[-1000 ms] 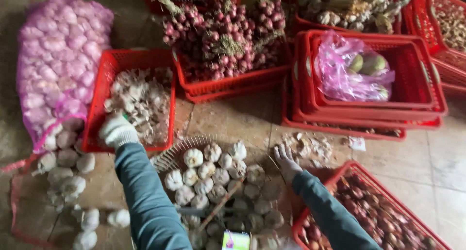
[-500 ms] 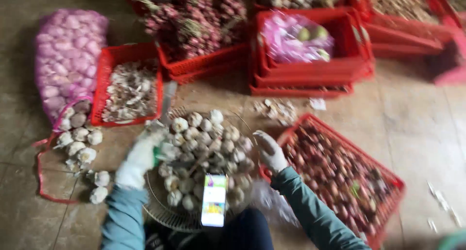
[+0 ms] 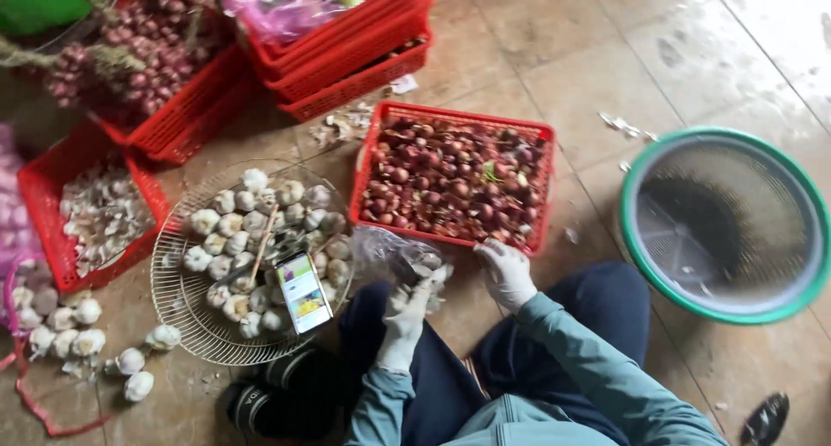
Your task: A person sitting on the floor peels and trims shallots using a small hand tool and sorts them into a basket.
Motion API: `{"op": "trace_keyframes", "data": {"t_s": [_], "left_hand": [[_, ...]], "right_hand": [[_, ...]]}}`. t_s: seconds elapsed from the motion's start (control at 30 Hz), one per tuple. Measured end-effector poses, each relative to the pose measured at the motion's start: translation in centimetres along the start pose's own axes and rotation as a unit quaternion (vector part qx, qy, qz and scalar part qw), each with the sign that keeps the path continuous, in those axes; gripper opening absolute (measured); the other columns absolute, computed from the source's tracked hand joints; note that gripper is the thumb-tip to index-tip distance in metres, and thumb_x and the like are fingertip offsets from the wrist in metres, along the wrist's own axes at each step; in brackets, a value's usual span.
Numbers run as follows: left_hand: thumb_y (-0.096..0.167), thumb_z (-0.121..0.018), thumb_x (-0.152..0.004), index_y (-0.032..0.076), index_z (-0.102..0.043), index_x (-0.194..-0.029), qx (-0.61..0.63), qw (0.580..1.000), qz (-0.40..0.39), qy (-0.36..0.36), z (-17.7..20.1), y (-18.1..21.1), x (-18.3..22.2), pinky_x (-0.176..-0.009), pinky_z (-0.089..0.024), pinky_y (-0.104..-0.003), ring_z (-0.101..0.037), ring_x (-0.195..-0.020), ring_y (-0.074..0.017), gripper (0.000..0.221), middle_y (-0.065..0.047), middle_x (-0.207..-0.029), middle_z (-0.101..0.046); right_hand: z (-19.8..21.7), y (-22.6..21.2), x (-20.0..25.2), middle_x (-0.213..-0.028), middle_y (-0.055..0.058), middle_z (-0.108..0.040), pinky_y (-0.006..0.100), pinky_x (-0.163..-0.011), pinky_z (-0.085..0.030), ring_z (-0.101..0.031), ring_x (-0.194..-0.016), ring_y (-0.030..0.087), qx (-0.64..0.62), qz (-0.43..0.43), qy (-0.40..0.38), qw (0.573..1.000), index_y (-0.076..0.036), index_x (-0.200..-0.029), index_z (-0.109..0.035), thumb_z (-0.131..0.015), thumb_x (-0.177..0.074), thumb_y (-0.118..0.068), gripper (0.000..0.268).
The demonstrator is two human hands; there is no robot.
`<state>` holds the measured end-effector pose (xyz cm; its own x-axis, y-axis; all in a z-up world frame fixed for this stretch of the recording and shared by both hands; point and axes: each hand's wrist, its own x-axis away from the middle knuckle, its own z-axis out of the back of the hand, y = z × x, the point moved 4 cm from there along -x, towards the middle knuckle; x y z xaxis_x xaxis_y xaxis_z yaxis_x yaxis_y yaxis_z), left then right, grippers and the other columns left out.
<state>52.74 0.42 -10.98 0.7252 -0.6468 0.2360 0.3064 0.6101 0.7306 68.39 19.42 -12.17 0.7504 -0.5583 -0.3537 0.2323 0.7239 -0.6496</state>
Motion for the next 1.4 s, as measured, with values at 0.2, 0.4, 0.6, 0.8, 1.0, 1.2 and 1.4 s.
{"op": "trace_keyframes", "data": {"t_s": [0.2,0.4,0.6,0.8,1.0,1.2,1.4], "left_hand": [[0.022,-0.095,-0.068,0.018,-0.076,-0.104,0.283,0.941,-0.004,0.184,-5.4,5.9,0.6,-0.055,-0.068,-0.027,-0.077,-0.072,-0.0198,0.041,-0.004,-0.082,-0.080],[0.020,-0.065,-0.101,0.008,-0.061,-0.135,0.415,0.908,0.047,0.042,-7.2,5.6,-2.7,-0.034,-0.059,-0.025,-0.068,-0.044,-0.0190,0.037,-0.020,-0.089,-0.077],[0.061,-0.053,-0.094,0.047,-0.071,-0.103,0.187,0.967,0.174,-0.012,-6.9,2.3,-3.9,-0.047,-0.052,-0.018,-0.061,-0.049,-0.0082,0.025,0.009,-0.057,-0.067],[0.040,-0.051,-0.093,0.040,-0.061,-0.119,0.317,0.927,0.184,-0.081,-5.1,2.1,-1.2,-0.044,-0.049,-0.019,-0.055,-0.051,-0.0107,0.028,0.001,-0.070,-0.063],[0.018,-0.050,-0.092,0.033,-0.052,-0.136,0.445,0.867,0.174,-0.140,-5.4,4.0,2.6,-0.042,-0.046,-0.021,-0.049,-0.053,-0.0132,0.046,-0.006,-0.083,-0.060],[-0.003,-0.049,-0.090,0.026,-0.043,-0.152,0.566,0.784,0.161,-0.198,-6.4,6.7,5.1,-0.040,-0.044,-0.023,-0.043,-0.055,-0.0159,0.069,-0.014,-0.096,-0.057],[0.010,-0.074,-0.094,0.027,-0.050,-0.153,0.445,0.866,0.131,-0.186,-9.5,9.0,6.2,-0.034,-0.056,-0.036,-0.063,-0.048,-0.0275,0.066,-0.022,-0.074,-0.066]], "right_hand": [[-3.6,9.8,3.6,-0.122,0.004,-0.062,0.052,-0.109,-0.042,-0.064,-0.114,0.029,0.248,-0.073,-0.078,0.963,-0.028,-0.141,-0.052,-0.073,-0.069,-0.032,0.076],[-7.0,8.0,4.9,-0.088,0.008,-0.060,0.043,-0.050,-0.053,-0.068,-0.070,0.036,0.395,0.025,0.017,0.918,-0.023,-0.118,-0.060,-0.065,-0.058,-0.017,0.061],[-5.7,-2.6,9.0,-0.100,0.029,-0.067,0.063,-0.070,-0.059,-0.062,-0.094,0.063,-0.094,-0.060,-0.136,0.984,-0.009,-0.146,-0.043,-0.051,-0.074,-0.001,0.073],[-3.9,3.6,2.2,-0.102,0.009,-0.064,0.049,-0.074,-0.058,-0.066,-0.092,0.040,-0.042,-0.030,-0.012,0.999,-0.029,-0.121,-0.064,-0.056,-0.083,-0.013,0.042],[-10.3,10.1,0.8,-0.102,0.009,-0.056,0.049,-0.062,-0.061,-0.072,-0.078,0.038,0.069,-0.097,-0.194,0.974,-0.018,-0.104,-0.061,-0.076,-0.076,-0.028,0.033],[-2.1,3.6,3.5,-0.105,-0.001,-0.058,0.030,-0.079,-0.063,-0.066,-0.088,0.015,-0.619,-0.406,0.045,0.671,-0.013,-0.111,-0.055,-0.069,-0.086,0.004,0.034],[4.0,-0.9,5.0,-0.095,0.000,-0.066,0.024,-0.076,-0.060,-0.065,-0.068,0.006,-0.735,-0.396,0.069,0.546,-0.008,-0.129,-0.065,-0.070,-0.089,0.001,0.041]]}}
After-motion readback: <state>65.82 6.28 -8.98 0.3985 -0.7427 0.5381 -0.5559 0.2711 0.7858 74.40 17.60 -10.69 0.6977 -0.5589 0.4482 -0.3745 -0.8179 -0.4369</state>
